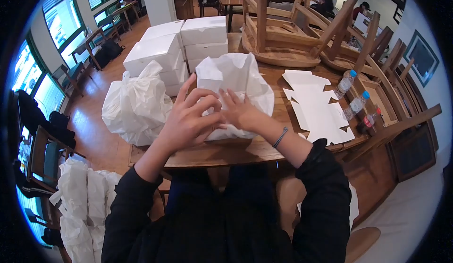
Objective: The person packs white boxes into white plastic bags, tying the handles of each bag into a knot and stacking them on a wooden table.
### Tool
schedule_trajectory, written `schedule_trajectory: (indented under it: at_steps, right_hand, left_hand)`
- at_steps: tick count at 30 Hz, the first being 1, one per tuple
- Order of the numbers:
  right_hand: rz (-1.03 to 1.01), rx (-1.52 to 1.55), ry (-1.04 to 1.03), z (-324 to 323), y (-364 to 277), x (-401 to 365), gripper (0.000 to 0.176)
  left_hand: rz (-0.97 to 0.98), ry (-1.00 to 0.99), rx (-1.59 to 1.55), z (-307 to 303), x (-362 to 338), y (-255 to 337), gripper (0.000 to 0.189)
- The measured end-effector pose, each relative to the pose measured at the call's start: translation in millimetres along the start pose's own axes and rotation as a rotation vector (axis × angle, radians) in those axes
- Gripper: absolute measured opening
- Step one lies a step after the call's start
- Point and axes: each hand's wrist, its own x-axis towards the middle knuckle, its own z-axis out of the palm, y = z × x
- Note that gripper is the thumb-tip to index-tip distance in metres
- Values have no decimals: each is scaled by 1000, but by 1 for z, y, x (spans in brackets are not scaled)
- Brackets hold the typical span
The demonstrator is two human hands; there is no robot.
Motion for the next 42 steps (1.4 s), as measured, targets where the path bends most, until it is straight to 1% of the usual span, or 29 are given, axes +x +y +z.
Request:
schedule_trajectory:
  at_steps: [1,2,4,5,6,7,8,9,10,11,12,15,16,18,19,21,24,25,27,28,30,31,34,35,37,38,40,41,42]
  right_hand:
    - [13,-21,53,-2,-5,-3,66]
    - [26,53,26,-5,-4,-5,65]
    - [45,202,-26,-24,-9,-9,65]
    - [52,360,122,-42,-18,-28,63]
    - [96,329,234,-50,-22,-38,61]
    - [139,298,344,-55,-24,-47,59]
    - [182,268,453,-57,-22,-54,57]
    - [208,85,635,-57,-17,-59,63]
    - [319,86,642,-56,-15,-62,65]
    - [432,87,647,-52,-14,-66,68]
    - [545,87,651,-50,-12,-69,70]
    - [677,271,385,-32,2,-68,64]
    - [639,309,387,-27,7,-68,62]
    - [560,385,389,-19,16,-69,58]
    - [545,382,440,-17,19,-69,55]
    - [514,378,543,-12,23,-69,50]
    - [647,193,655,-13,22,-68,39]
    - [671,216,618,-11,26,-68,36]
    - [719,262,545,-7,39,-71,29]
    - [691,386,627,-8,42,-71,27]
    - [626,637,784,-16,44,-71,23]
    - [530,580,969,-24,39,-68,29]
    - [183,451,1201,-38,42,-59,36]
    - [112,773,1238,-39,42,-51,38]
    - [11,1055,1389,-42,38,-23,36]
    - [-44,1196,1461,-45,39,-12,35]
    - [22,865,1509,-53,47,3,32]
    - [55,736,1543,-57,51,12,31]
    - [87,606,1574,-61,53,21,29]
  left_hand:
    - [-48,33,-84,-2,2,4,18]
    - [-95,65,-169,-3,4,6,21]
    - [-205,227,-138,4,6,9,41]
    - [-263,309,-123,10,5,8,51]
    - [-322,390,-108,17,3,7,61]
    - [-398,419,-180,24,0,4,77]
    - [-419,406,-197,28,2,1,75]
    - [-441,391,-215,30,4,-1,74]
    - [-464,375,-235,33,5,-4,73]
    - [-473,301,-201,38,6,-7,68]
    - [-481,228,-167,43,6,-12,64]
    - [-453,64,-81,52,16,-15,50]
    - [-436,19,-53,56,20,-14,46]
    - [-421,34,-71,62,30,-10,42]
    - [-416,40,-80,64,34,-8,40]
    - [-433,-84,0,72,35,-6,38]
    - [-431,-265,29,83,29,-10,35]
    - [-427,-324,23,85,28,-11,33]
    - [-403,-212,-39,88,32,-13,27]
    - [-389,-156,-69,88,34,-15,24]
    - [-293,75,-142,82,41,-21,22]
    - [-245,190,-179,78,45,-23,22]
    - [-158,371,-280,67,59,-27,23]
    - [-209,383,-382,72,62,-30,21]
    - [-310,407,-584,86,66,-35,17]
    - [-462,396,-755,88,69,-34,17]
    - [-765,365,-1090,93,76,-35,21]
    - [-672,460,-957,102,79,-42,25]
    - [-725,471,-997,107,80,-49,25]
